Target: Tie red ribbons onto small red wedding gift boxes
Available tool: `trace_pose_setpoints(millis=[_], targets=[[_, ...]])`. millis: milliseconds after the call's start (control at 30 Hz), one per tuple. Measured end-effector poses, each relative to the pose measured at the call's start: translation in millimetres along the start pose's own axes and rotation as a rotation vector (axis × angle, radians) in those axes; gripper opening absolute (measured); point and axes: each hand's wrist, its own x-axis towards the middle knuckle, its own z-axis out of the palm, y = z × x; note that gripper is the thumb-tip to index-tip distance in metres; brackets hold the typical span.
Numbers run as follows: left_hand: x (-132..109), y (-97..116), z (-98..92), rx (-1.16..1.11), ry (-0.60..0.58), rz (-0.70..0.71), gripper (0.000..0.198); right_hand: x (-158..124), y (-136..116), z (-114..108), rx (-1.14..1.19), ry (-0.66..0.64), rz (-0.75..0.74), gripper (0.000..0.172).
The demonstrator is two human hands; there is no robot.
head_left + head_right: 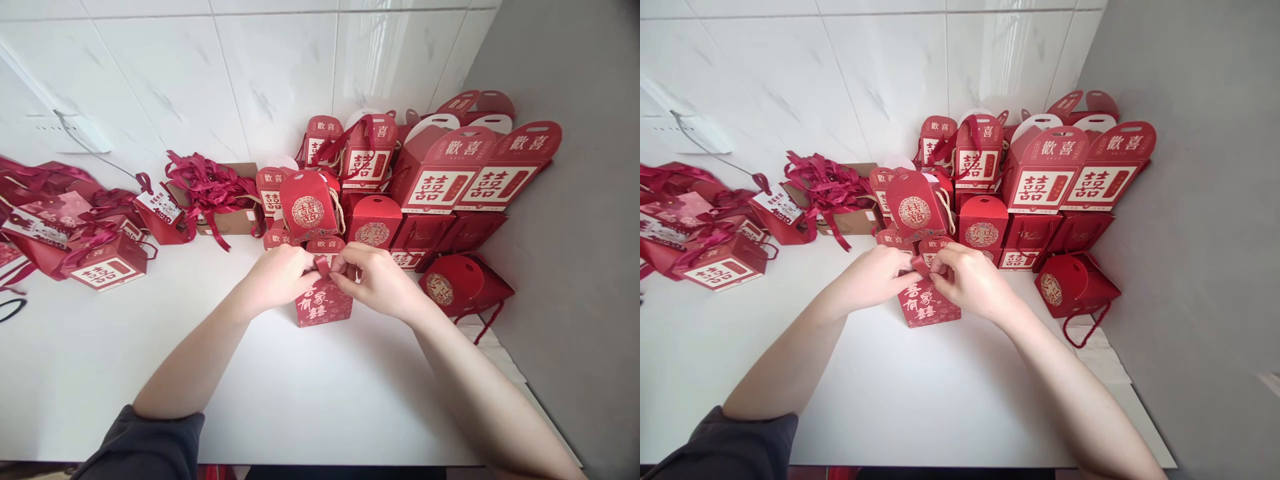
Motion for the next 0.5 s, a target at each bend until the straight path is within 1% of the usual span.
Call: trace_pose_setpoints(millis=[300,500], targets=[[1.3,-1.7,1.0,-0.024,0.001,0.033,0.028,-1.5,2.4,4.7,-0.063,0.028,-0.007,0.012],[2.1,-1.2,4.2,-0.071,0.025,0.053,0.027,-1.4,2.5,6.0,-0.121,0.033,0.010,0.012]])
